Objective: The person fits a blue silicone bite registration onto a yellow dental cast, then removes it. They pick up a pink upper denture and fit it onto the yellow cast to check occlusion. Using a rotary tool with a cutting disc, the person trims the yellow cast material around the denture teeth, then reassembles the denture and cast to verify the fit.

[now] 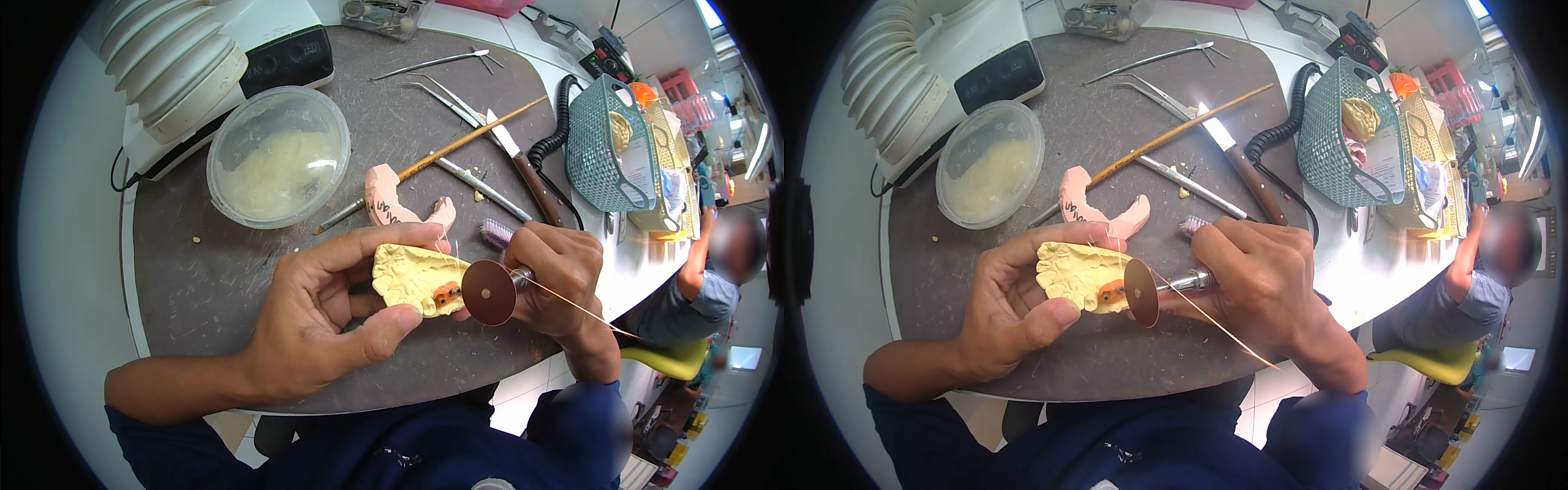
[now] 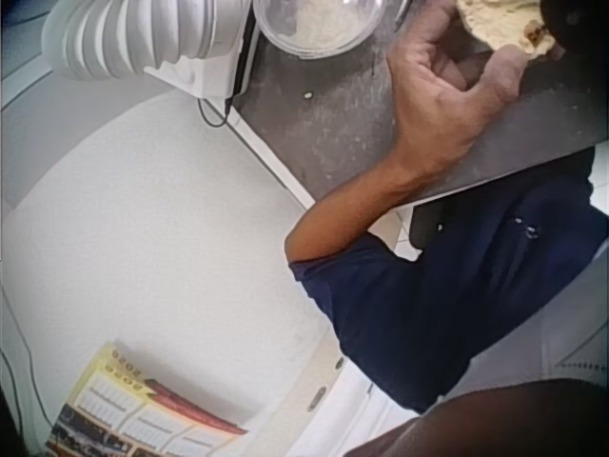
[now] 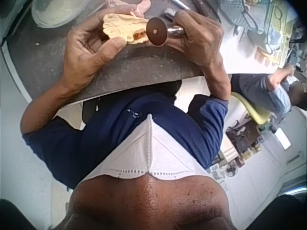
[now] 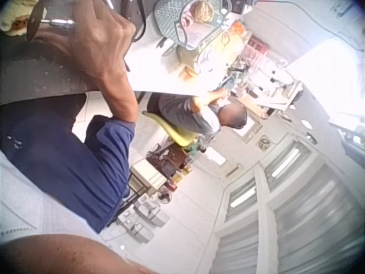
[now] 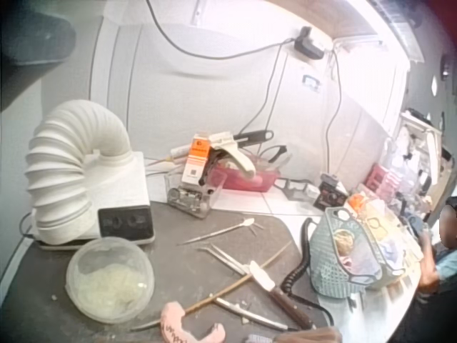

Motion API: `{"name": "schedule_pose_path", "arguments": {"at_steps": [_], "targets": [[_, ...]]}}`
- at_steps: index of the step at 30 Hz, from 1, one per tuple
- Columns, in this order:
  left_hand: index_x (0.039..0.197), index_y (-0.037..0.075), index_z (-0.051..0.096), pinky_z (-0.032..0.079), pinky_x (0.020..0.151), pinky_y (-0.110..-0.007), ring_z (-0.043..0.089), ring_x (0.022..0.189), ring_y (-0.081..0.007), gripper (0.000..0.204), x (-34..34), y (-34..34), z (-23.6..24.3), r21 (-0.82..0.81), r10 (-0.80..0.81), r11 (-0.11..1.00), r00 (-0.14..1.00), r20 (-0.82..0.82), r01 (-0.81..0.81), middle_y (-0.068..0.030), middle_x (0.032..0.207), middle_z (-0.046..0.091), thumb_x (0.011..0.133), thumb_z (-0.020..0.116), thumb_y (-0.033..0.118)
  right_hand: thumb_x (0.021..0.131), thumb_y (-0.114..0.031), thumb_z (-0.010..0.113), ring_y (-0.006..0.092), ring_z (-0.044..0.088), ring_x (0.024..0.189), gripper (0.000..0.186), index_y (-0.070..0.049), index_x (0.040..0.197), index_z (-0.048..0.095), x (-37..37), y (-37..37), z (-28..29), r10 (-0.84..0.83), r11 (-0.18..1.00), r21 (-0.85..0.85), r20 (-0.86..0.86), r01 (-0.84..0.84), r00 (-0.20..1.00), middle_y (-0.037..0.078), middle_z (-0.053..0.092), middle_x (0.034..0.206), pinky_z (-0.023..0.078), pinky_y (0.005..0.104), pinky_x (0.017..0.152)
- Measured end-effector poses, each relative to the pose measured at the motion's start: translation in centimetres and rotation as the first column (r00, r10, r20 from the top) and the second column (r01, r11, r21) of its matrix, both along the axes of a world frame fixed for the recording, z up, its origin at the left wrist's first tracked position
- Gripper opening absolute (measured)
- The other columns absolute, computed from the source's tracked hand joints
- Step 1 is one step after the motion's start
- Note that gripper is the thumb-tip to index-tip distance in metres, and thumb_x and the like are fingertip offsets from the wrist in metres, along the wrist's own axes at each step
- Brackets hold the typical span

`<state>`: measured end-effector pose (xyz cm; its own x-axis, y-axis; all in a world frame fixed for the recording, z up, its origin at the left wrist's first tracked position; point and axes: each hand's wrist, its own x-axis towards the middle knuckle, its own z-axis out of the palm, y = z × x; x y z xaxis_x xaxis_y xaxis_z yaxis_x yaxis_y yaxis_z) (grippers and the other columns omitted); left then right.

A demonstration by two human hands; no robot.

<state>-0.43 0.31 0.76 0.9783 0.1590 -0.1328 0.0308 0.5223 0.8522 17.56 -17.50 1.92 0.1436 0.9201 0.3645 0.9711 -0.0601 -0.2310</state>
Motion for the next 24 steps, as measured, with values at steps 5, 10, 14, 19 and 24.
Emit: {"name": "schedule_pose_path", "arguments": {"at_steps": [5, 10, 14, 19, 24], "targets": [[0.140, -0.009, 0.044, 0.044, 0.109, -0.036, 0.057, 0.124, -0.0234, 0.057, 0.0, 0.1, -0.1, 0.006, -0.015, 1.000, 1.000, 0.022, 0.015, -0.0216, 0.134, 0.055, 0.089, 0.065, 0.008, 0.064, -0.045, 0.087, 0.0219, 0.052, 0.045, 0.053, -0.008, 0.067, 0.050, 0.0, 0.1, 0.0, 0.011, 1.000, 0.019, -0.013, -0.011, 1.000, 0.005, 0.048, 0.056, 0.041, 0.0327, 0.043], [0.141, -0.008, 0.043, 0.044, 0.109, -0.034, 0.056, 0.124, -0.0219, 0.055, -0.2, 0.3, -0.9, 0.016, -0.039, 0.999, 0.995, 0.094, 0.037, -0.0190, 0.137, 0.053, 0.091, 0.065, 0.002, 0.064, -0.045, 0.087, 0.0216, 0.052, 0.046, 0.053, -0.008, 0.067, 0.050, 0.0, 0.0, 0.2, 0.000, 1.000, -0.003, -0.004, 0.000, 1.000, 0.005, 0.048, 0.056, 0.041, 0.0323, 0.043], [0.139, -0.009, 0.044, 0.044, 0.109, -0.038, 0.057, 0.124, -0.0240, 0.059, 0.0, 0.0, 0.2, 0.005, -0.005, 1.000, 1.000, -0.012, 0.005, -0.0226, 0.131, 0.057, 0.088, 0.066, 0.011, 0.064, -0.046, 0.087, 0.0214, 0.052, 0.046, 0.053, -0.008, 0.067, 0.050, -0.1, 0.1, 0.1, -0.004, 1.000, 0.001, -0.002, 0.004, 1.000, 0.005, 0.048, 0.056, 0.041, 0.0321, 0.043], [0.139, -0.009, 0.044, 0.043, 0.109, -0.038, 0.057, 0.124, -0.0241, 0.058, 0.0, 0.0, 0.1, -0.005, -0.005, 1.000, 1.000, -0.001, 0.005, -0.0225, 0.132, 0.057, 0.088, 0.065, 0.011, 0.064, -0.047, 0.087, 0.0213, 0.052, 0.046, 0.054, -0.008, 0.067, 0.050, 0.0, 0.0, -0.1, -0.001, 1.000, 0.003, 0.006, 0.001, 1.000, 0.004, 0.047, 0.056, 0.040, 0.0324, 0.043], [0.141, -0.008, 0.043, 0.044, 0.109, -0.034, 0.057, 0.124, -0.0217, 0.055, -0.2, 0.4, -0.9, 0.011, -0.044, 0.999, 0.995, 0.089, 0.043, -0.0186, 0.137, 0.053, 0.091, 0.064, 0.001, 0.064, -0.046, 0.087, 0.0216, 0.053, 0.046, 0.052, -0.007, 0.069, 0.052, 0.0, 0.0, 0.1, 0.008, 1.000, -0.020, 0.005, -0.008, 1.000, 0.005, 0.048, 0.058, 0.041, 0.0324, 0.044]]}}
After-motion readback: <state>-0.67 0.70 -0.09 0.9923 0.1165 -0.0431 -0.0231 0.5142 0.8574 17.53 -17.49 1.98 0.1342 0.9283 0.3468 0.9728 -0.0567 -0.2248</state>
